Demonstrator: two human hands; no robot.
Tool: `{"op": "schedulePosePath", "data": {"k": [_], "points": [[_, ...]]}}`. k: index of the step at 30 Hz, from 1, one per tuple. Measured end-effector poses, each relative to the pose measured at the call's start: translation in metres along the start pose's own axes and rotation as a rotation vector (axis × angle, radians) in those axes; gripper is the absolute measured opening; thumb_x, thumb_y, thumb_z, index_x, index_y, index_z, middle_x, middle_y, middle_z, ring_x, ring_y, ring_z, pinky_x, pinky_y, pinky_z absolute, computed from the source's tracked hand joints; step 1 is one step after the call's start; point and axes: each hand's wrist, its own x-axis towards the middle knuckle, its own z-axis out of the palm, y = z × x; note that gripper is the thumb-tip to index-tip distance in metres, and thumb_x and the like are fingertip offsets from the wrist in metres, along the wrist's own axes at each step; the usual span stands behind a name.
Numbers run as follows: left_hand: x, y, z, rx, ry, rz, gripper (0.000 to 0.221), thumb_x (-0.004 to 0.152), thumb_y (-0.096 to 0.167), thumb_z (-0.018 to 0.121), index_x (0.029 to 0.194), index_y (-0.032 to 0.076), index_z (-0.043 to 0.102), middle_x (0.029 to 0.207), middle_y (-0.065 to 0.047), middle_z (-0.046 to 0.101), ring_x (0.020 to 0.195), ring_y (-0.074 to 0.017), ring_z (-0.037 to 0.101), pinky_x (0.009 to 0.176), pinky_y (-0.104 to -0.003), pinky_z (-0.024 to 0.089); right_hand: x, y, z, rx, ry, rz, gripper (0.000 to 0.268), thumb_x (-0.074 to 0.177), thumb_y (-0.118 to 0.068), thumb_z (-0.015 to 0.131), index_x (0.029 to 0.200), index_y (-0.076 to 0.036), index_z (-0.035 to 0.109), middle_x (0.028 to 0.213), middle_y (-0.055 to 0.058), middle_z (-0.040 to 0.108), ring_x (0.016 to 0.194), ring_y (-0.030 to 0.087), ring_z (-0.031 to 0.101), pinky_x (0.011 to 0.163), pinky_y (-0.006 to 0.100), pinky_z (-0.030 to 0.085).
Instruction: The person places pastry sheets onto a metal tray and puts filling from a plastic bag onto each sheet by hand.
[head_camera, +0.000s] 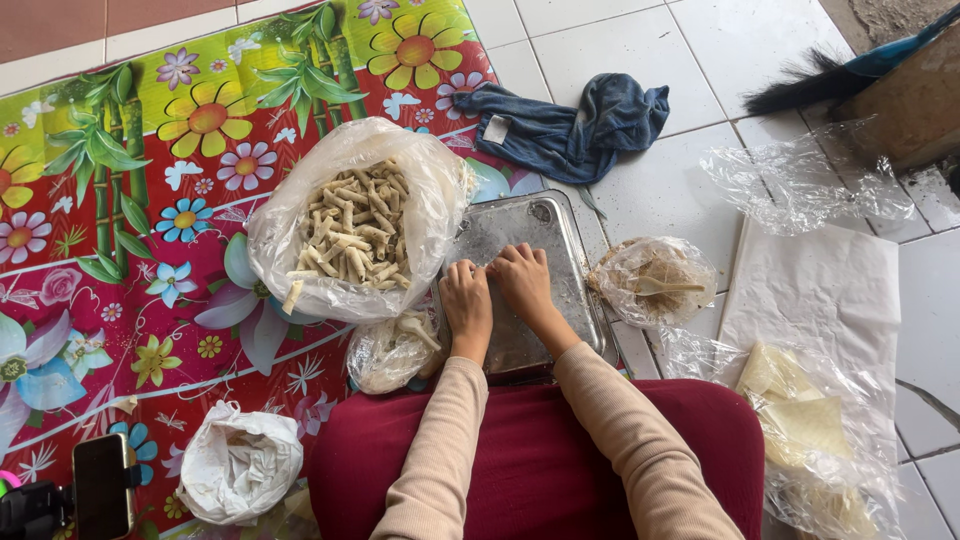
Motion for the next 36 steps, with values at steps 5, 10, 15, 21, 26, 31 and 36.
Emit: {"op": "schedulePosePath", "data": {"k": [5,10,15,21,26,31,36], "points": [[0.0,-0.003,0.007,-0.032,-0.024,-0.036,0.014,0.091,0.01,0.061,0.097,0.009,0.073,0.106,-0.004,0.065,0.106,-0.0231,0.059,0.089,-0.038,0.048,-0.001,0.004,-0.001,0.1,0.008,-0.051,0.015,0.09,-0.03,0.072,0.092,-0.016,0.077,0.098,-0.003,0.071,0.1,0.02,0.06,0.09,0.039,0.042],[0.001,-0.006,0.015,-0.041,-0.031,-0.05,0.016,0.093,0.011,0.06,0.101,0.01,0.074,0.102,-0.004,0.066,0.103,-0.0235,0.059,0.089,-0.038,0.048,0.003,0.002,-0.004,0.052,-0.033,-0.032,0.015,0.088,-0.031,0.072,0.089,-0.017,0.078,0.095,-0.004,0.07,0.1,0.02,0.06,0.089,0.039,0.042],[0.003,-0.007,0.011,-0.034,-0.089,-0.066,0.015,0.095,0.014,0.06,0.102,0.011,0.073,0.104,-0.002,0.067,0.105,-0.023,0.06,0.091,-0.04,0.047,0.006,0.002,-0.005,0.049,-0.066,-0.001,0.012,0.088,-0.029,0.072,0.088,-0.019,0.079,0.095,-0.003,0.069,0.1,0.021,0.059,0.088,0.039,0.042],[0.0,0.004,0.008,0.101,-0.039,-0.022,0.024,0.095,0.013,0.062,0.116,0.01,0.072,0.134,-0.009,0.057,0.128,-0.0273,0.051,0.101,-0.041,0.045,0.003,-0.003,0.001,0.061,0.101,0.094,0.014,0.086,-0.03,0.075,0.09,-0.017,0.08,0.111,-0.003,0.066,0.109,0.022,0.056,0.089,0.04,0.041],[-0.004,0.005,0.016,0.079,-0.116,-0.075,0.042,0.096,0.022,0.061,0.138,0.012,0.063,0.151,-0.022,0.043,0.137,-0.037,0.041,0.104,-0.05,0.04,0.006,0.006,0.005,0.215,0.137,0.251,0.013,0.088,-0.018,0.07,0.097,-0.015,0.08,0.123,0.005,0.063,0.113,0.026,0.053,0.093,0.041,0.043],[-0.001,-0.002,0.029,0.069,-0.167,-0.135,0.046,0.097,0.023,0.058,0.143,0.021,0.06,0.155,-0.022,0.039,0.138,-0.0383,0.039,0.108,-0.056,0.036,0.014,0.042,0.0,0.716,0.133,0.462,0.033,0.084,-0.001,0.058,0.109,-0.008,0.079,0.117,0.01,0.066,0.108,0.022,0.059,0.095,0.039,0.051],[0.002,-0.008,0.04,-0.007,-0.071,-0.142,0.037,0.101,0.016,0.055,0.135,0.025,0.067,0.149,-0.01,0.055,0.135,-0.0306,0.049,0.114,-0.05,0.039,0.022,0.053,-0.049,1.622,-0.411,0.95,0.043,0.099,-0.012,0.042,0.139,-0.009,0.055,0.091,0.005,0.067,0.076,0.013,0.064,0.065,0.03,0.055]]}}
